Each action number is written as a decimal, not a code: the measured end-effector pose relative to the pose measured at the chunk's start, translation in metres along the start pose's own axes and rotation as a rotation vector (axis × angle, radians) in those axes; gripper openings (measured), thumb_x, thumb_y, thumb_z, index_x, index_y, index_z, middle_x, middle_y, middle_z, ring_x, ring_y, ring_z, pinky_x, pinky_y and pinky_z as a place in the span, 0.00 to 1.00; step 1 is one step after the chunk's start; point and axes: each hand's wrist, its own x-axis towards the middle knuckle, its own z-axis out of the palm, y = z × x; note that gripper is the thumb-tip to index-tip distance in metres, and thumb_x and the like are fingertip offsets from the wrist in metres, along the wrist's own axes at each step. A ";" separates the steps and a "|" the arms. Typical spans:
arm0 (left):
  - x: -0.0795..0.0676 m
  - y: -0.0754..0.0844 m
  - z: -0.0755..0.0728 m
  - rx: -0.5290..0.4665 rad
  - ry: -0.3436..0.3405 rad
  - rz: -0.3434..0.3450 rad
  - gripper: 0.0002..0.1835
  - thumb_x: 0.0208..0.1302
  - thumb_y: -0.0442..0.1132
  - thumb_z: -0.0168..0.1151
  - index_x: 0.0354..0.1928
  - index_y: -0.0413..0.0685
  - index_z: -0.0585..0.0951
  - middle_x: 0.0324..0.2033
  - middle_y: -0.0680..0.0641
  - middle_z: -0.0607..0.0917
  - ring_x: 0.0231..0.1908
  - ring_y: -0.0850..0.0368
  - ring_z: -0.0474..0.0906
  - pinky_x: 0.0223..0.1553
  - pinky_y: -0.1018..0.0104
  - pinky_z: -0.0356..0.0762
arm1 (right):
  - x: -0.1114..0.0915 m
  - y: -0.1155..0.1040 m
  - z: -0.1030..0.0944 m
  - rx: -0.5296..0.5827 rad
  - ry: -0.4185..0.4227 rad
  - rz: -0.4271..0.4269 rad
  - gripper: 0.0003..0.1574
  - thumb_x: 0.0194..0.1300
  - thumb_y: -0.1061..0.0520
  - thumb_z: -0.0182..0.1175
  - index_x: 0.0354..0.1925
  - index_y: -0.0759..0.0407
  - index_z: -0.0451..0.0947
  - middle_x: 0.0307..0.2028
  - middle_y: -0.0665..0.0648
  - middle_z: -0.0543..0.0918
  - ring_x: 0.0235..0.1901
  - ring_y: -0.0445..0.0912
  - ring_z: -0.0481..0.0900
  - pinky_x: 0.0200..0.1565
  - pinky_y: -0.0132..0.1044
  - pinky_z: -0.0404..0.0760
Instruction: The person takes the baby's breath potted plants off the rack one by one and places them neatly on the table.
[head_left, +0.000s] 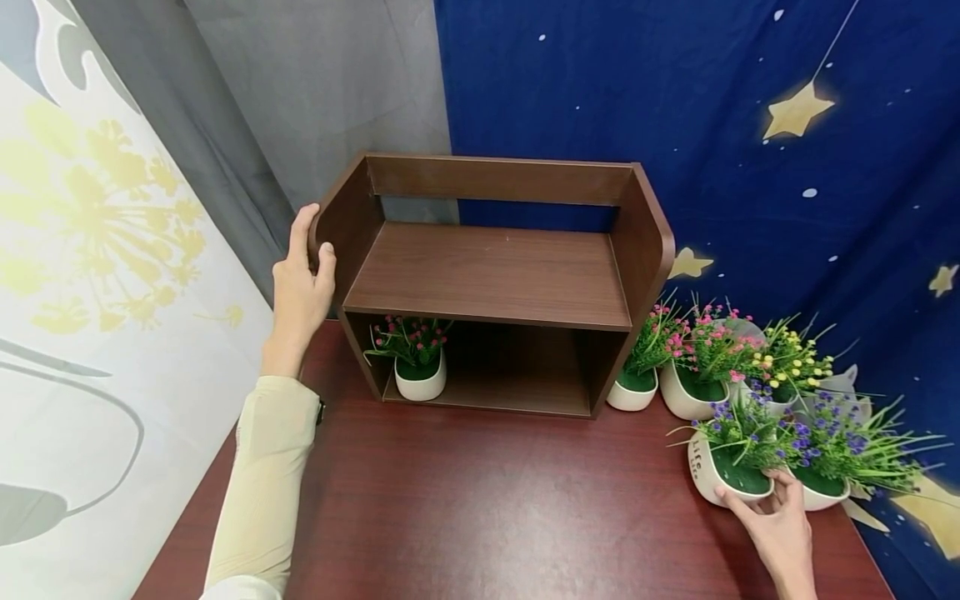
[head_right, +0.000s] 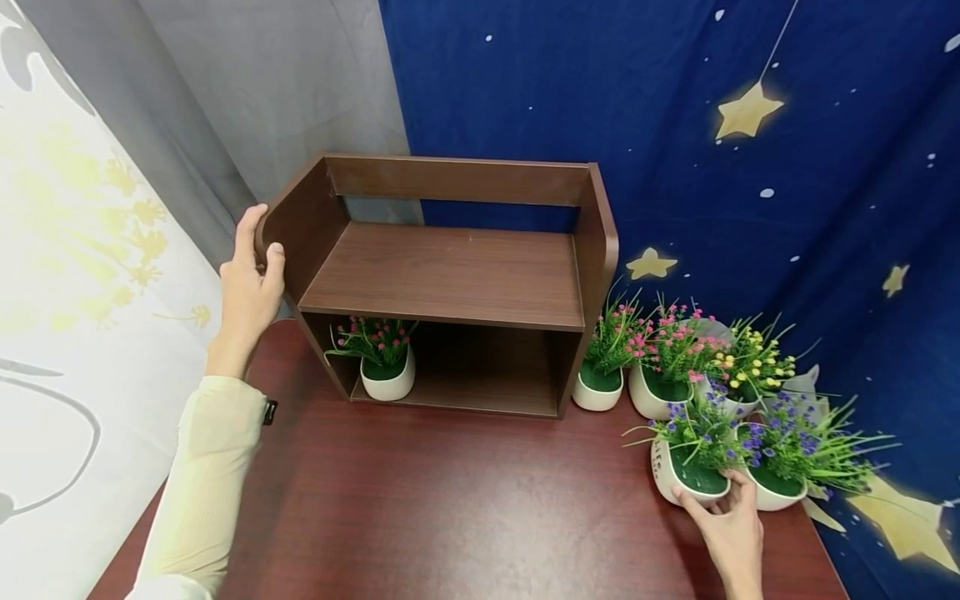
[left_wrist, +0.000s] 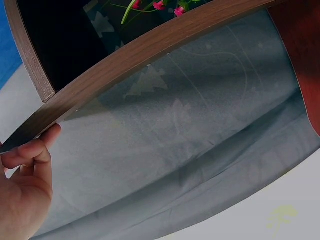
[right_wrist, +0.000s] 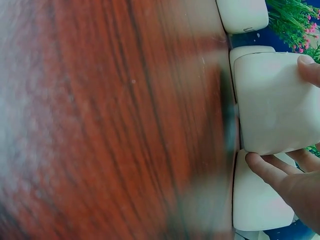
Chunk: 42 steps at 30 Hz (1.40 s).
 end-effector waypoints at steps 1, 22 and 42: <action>0.000 0.000 0.000 0.000 0.000 0.000 0.25 0.68 0.43 0.44 0.67 0.64 0.61 0.19 0.40 0.73 0.12 0.48 0.64 0.19 0.56 0.62 | 0.001 0.001 0.000 0.000 0.001 -0.002 0.45 0.46 0.53 0.74 0.56 0.41 0.58 0.61 0.57 0.67 0.52 0.29 0.68 0.39 0.15 0.68; 0.000 -0.001 0.000 0.002 0.008 -0.005 0.24 0.68 0.43 0.44 0.66 0.64 0.62 0.23 0.37 0.76 0.16 0.43 0.69 0.22 0.53 0.65 | -0.021 -0.042 -0.001 0.066 -0.026 0.051 0.42 0.49 0.61 0.71 0.53 0.40 0.58 0.58 0.55 0.68 0.51 0.28 0.68 0.41 0.15 0.67; 0.000 0.000 0.000 0.021 -0.004 0.017 0.25 0.69 0.43 0.43 0.68 0.63 0.61 0.13 0.46 0.66 0.09 0.50 0.59 0.17 0.58 0.59 | -0.016 -0.039 0.000 0.049 -0.062 -0.028 0.40 0.51 0.63 0.70 0.52 0.45 0.55 0.44 0.40 0.67 0.37 0.20 0.67 0.37 0.16 0.69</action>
